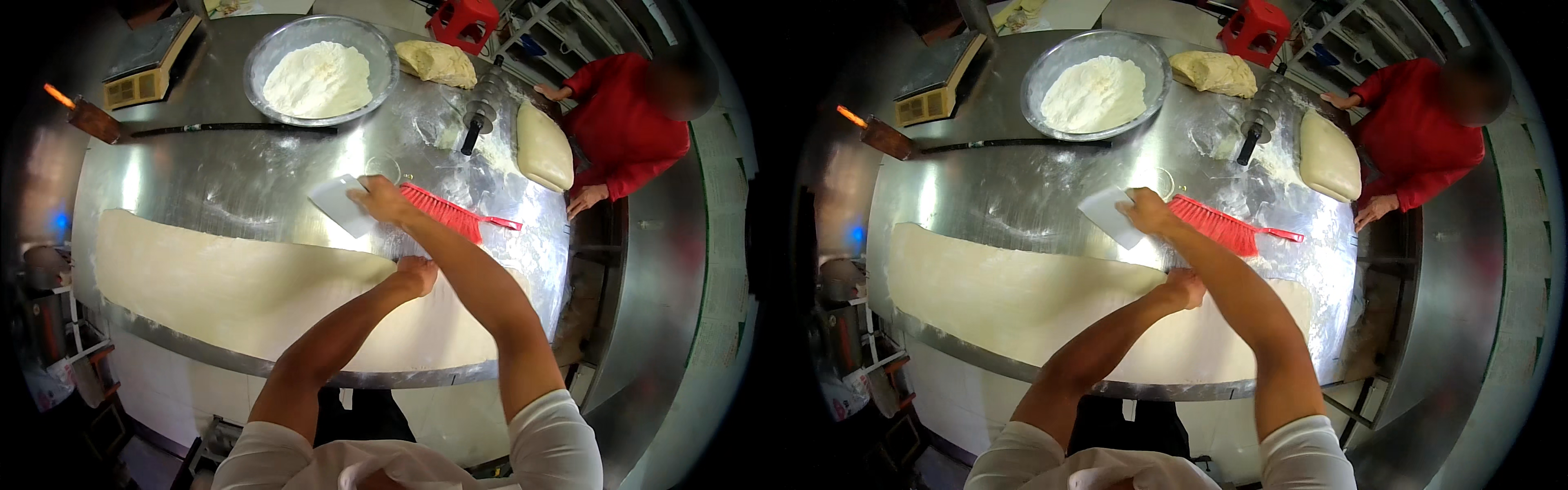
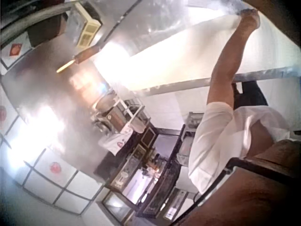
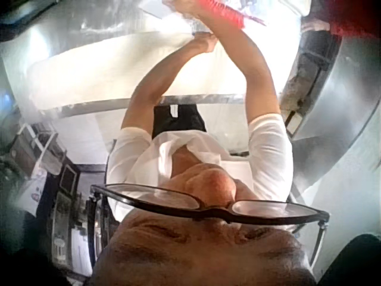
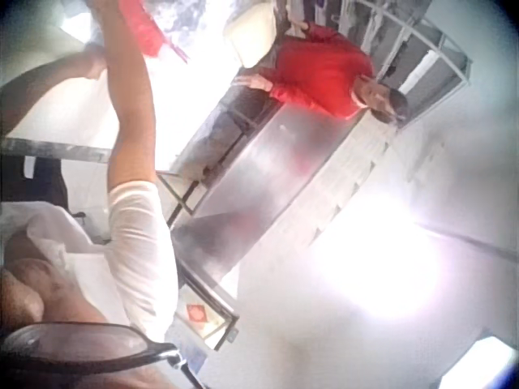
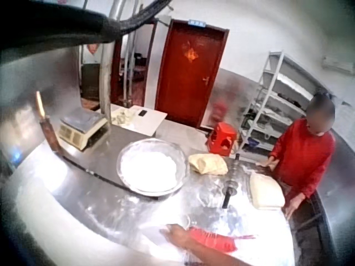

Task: The person brushes a large sheet of dough with a red brush, then uses a wooden rolling pin to flatten and smooth it. They fold the dough in half and continue to roll it out. Finally, they use a multi-blade dough cutter to slice the sheet into strips.

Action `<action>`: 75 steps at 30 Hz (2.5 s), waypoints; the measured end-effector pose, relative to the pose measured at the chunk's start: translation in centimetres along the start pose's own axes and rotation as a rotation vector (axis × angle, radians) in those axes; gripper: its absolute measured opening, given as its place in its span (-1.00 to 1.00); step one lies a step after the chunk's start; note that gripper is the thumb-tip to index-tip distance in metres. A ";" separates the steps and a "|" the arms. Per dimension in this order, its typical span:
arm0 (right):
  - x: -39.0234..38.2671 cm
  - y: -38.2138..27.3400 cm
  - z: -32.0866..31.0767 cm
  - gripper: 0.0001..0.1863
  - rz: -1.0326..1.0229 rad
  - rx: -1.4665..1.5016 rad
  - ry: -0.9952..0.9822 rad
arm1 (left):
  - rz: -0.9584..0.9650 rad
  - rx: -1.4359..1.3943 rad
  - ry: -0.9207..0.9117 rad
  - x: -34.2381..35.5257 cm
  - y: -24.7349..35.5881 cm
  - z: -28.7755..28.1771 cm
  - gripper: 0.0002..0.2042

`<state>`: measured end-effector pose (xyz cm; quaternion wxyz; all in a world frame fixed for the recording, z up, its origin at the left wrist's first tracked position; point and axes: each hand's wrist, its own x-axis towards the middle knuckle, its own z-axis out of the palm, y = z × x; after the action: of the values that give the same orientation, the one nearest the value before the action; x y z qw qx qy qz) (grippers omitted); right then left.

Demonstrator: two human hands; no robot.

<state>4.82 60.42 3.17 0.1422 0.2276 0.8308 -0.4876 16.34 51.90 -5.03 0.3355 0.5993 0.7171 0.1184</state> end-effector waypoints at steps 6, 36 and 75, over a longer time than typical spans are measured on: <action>-4.0 10.5 -8.0 -0.59 -0.390 -0.673 0.367 | 0.063 -0.085 -0.259 -2.0 1.4 -4.9 -0.66; -6.9 16.5 -21.8 -0.29 -0.120 -0.991 -0.505 | 0.274 0.004 0.012 -6.1 3.3 -3.4 -0.89; -41.2 23.1 -30.5 -0.28 0.549 -0.941 0.644 | -0.162 0.063 0.439 -7.3 6.1 -1.9 -0.44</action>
<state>51.62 86.99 19.57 0.0901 0.4809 0.8687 0.0772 20.31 46.97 2.33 0.1611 0.5099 0.8220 0.1960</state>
